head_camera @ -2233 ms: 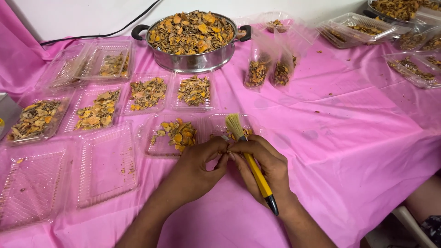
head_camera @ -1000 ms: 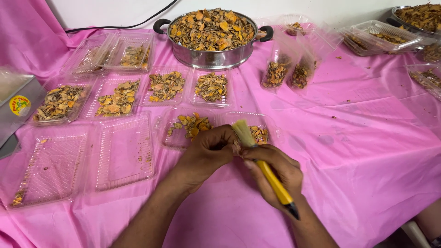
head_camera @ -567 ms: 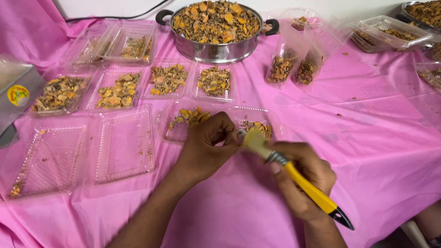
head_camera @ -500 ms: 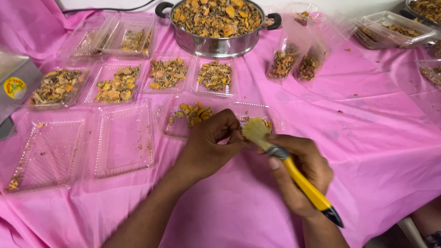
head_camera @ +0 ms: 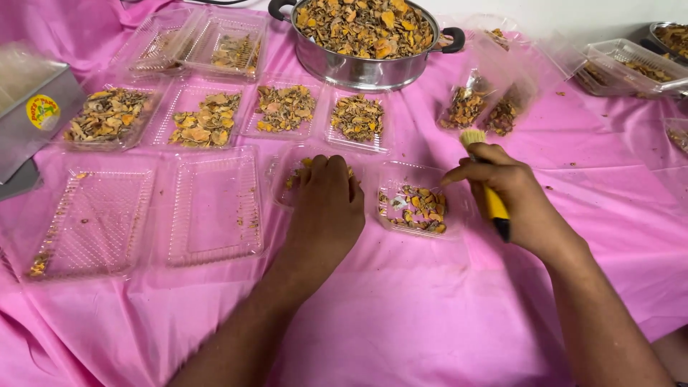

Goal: Cleaning and sorting dried tea leaves in small plastic containers using a brush

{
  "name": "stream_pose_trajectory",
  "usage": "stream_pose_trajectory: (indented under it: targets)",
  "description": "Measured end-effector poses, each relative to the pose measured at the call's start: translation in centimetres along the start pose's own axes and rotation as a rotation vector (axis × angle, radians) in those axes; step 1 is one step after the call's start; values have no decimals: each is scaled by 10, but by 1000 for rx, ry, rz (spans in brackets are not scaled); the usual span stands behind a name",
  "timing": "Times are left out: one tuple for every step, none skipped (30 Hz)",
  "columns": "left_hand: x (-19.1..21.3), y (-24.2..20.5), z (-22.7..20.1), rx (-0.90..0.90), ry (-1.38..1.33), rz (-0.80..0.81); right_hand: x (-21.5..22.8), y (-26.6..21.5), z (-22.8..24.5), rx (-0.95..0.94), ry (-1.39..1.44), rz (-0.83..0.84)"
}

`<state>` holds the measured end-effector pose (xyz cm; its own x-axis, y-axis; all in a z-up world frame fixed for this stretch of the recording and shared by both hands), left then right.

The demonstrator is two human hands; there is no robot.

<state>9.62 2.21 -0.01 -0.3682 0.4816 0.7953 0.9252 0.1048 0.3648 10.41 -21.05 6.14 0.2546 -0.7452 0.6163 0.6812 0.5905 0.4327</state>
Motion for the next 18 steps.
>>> stream_pose_trajectory:
  targets:
    - [-1, -1, -2, -26, -3, 9, -5, 5, 0, 8, -113, 28]
    - [-2, -2, -4, -53, -6, 18, -9, 11, -1, 16, -227, 57]
    - [-12, -2, 1, -52, -6, 20, -12, 14, -4, 14, -226, 58]
    - [-18, -2, 2, -114, 138, -45, -16, 18, -8, -1, -275, 84]
    - [-25, -2, 1, -181, 282, -112, -19, 21, -13, -17, -327, 106]
    - [-27, -2, 4, -185, 281, -112, -23, 25, -13, -18, -329, 103]
    - [-30, -2, 2, -239, 341, -115, -29, 29, -18, -89, -349, 161]
    - [-33, -3, 1, -292, 400, -119, -36, 33, -24, -161, -368, 219]
    - [-31, -4, 0, -292, 399, -121, -37, 32, -29, -159, -370, 219]
    - [-31, -5, -1, -291, 377, -110, -39, 32, -35, -178, -373, 220]
    - [-30, -6, -1, -290, 357, -94, -42, 30, -41, -198, -371, 221]
    - [-32, -6, 0, -289, 358, -92, -42, 29, -42, -199, -369, 223]
    - [-35, -5, -3, -346, 469, -95, -42, 29, -43, -208, -377, 231]
    - [-39, -5, -5, -403, 581, -96, -42, 30, -44, -218, -385, 239]
    - [-36, -6, -4, -405, 582, -94, -44, 30, -45, -219, -382, 238]
    - [-33, -6, -3, -401, 480, -78, -45, 30, -46, -214, -360, 234]
    - [-29, -5, -4, -399, 377, -68, -43, 32, -46, -206, -343, 226]
    - [-26, -4, -6, -402, 378, -71, -42, 33, -49, -205, -345, 223]
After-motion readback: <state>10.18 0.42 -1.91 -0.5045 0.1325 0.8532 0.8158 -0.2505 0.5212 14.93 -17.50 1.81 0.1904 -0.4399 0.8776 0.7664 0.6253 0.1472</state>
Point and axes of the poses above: each hand's wrist, its own y-axis towards the middle knuckle, its own x-axis out of the back of the hand, z = x × y, the point moved 7 cm from there along y, towards the middle knuckle, and after that the axes turned 13 degrees about y, right-handed, at the moved point
